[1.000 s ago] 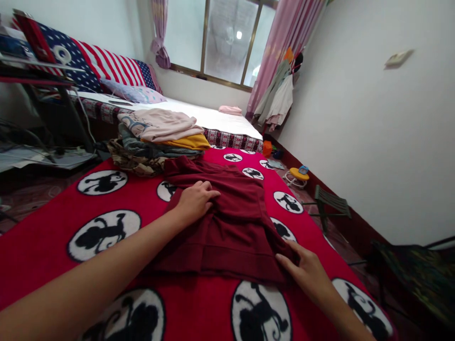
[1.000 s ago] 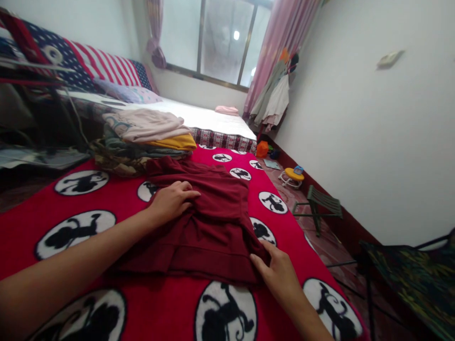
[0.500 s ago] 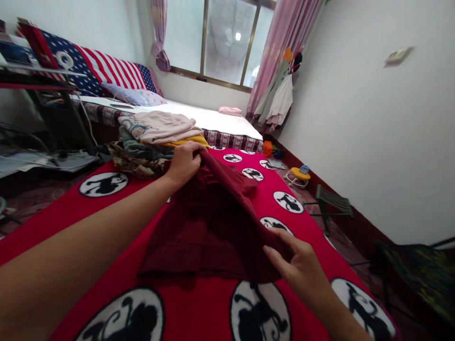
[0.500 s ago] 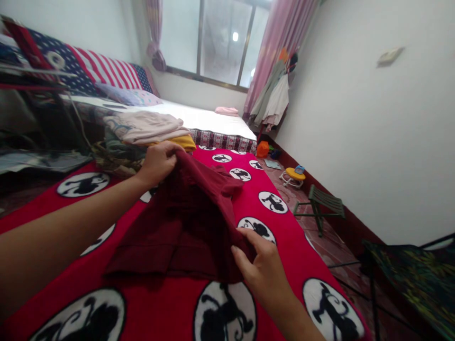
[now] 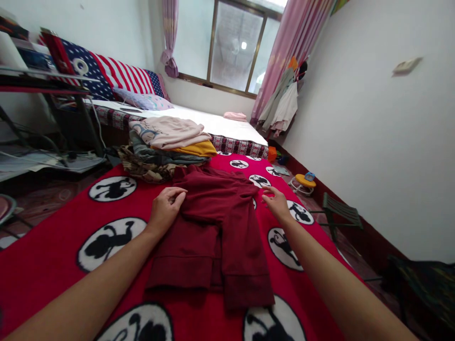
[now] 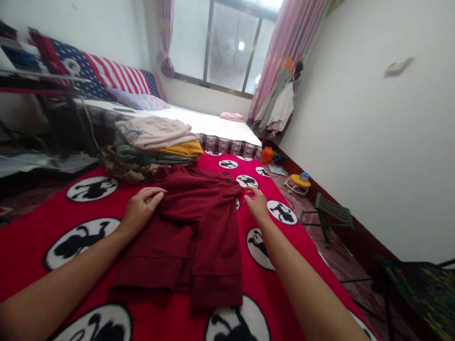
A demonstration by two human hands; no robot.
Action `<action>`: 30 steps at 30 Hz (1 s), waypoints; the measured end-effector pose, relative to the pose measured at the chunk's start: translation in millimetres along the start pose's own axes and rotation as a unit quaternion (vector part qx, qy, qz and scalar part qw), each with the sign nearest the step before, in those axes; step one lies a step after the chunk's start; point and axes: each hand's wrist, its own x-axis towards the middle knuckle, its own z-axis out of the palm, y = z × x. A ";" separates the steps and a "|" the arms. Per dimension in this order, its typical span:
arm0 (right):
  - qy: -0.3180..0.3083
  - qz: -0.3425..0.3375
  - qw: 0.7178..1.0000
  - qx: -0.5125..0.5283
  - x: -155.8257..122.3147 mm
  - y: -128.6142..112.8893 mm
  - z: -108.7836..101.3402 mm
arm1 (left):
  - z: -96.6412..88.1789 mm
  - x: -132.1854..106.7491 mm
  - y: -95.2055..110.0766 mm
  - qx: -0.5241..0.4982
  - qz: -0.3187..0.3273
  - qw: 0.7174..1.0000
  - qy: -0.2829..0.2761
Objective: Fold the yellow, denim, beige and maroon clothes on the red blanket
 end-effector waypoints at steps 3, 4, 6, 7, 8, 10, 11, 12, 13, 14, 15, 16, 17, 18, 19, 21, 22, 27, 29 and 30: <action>-0.011 0.011 1.000 0.001 26.4 7.3 14.5 | 6.6 10.4 -9.3 -0.030 -0.024 0.999 0.027; -0.018 0.015 1.000 0.000 31.2 8.2 18.4 | 8.8 14.9 -13.3 -0.045 -0.038 0.998 0.034; -0.028 0.029 0.999 -0.004 39.0 7.8 23.8 | 13.1 23.5 -20.8 -0.081 -0.065 0.994 0.034; -0.029 0.036 0.999 -0.009 43.2 6.5 25.3 | 14.9 26.7 -23.1 -0.100 -0.073 0.992 0.032; -0.027 0.041 0.999 -0.016 48.1 4.3 26.2 | 16.2 28.7 -23.7 -0.114 -0.074 0.990 0.032; -0.011 0.041 0.999 -0.033 60.6 -3.0 27.1 | 17.1 28.4 -18.3 -0.120 -0.055 0.990 0.053; 0.001 0.034 0.998 -0.044 68.1 -8.0 27.9 | 16.4 26.2 -12.4 -0.108 -0.035 0.991 0.074; 0.013 0.024 0.998 -0.056 75.8 -13.6 29.5 | 15.2 23.0 -4.9 -0.091 -0.009 0.991 0.096; 0.026 0.010 0.997 -0.069 83.2 -19.4 32.2 | 13.5 19.2 3.5 -0.072 0.020 0.991 0.111; 0.036 -0.006 0.996 -0.084 89.9 -25.0 36.2 | 11.6 15.1 11.8 -0.054 0.046 0.991 0.116; 0.043 -0.024 0.994 -0.099 95.3 -29.8 41.6 | 9.7 11.2 19.1 -0.039 0.068 0.991 0.112; 0.046 -0.042 0.992 -0.113 98.9 -33.3 48.3 | 8.1 7.8 25.0 -0.025 0.087 0.991 0.100; 0.044 -0.058 0.989 -0.126 100.6 -35.4 56.3 | 6.9 5.2 28.8 -0.014 0.100 0.991 0.085; 0.038 -0.071 0.987 -0.138 100.2 -35.7 65.0 | 6.1 3.3 30.6 -0.003 0.107 0.992 0.074; 0.028 -0.081 0.985 -0.148 98.1 -34.3 74.2 | 5.8 2.3 30.6 0.006 0.108 0.992 0.067; -0.001 -0.094 0.983 -0.161 90.4 -28.1 91.5 | 5.8 2.2 26.9 0.020 0.102 0.992 0.066; -0.018 -0.100 0.981 -0.164 86.1 -24.4 98.5 | 5.9 2.7 24.4 0.022 0.097 0.993 0.068; -0.083 -0.121 0.972 -0.181 75.7 -23.9 105.7 | 6.5 3.7 16.6 0.026 0.079 0.995 0.055; -0.081 -0.112 0.971 -0.193 70.4 -33.1 99.5 | 6.8 3.3 15.7 0.029 0.071 0.996 0.053; -0.072 -0.106 0.972 -0.199 64.7 -37.9 96.5 | 7.0 3.2 15.3 0.029 0.069 0.996 0.053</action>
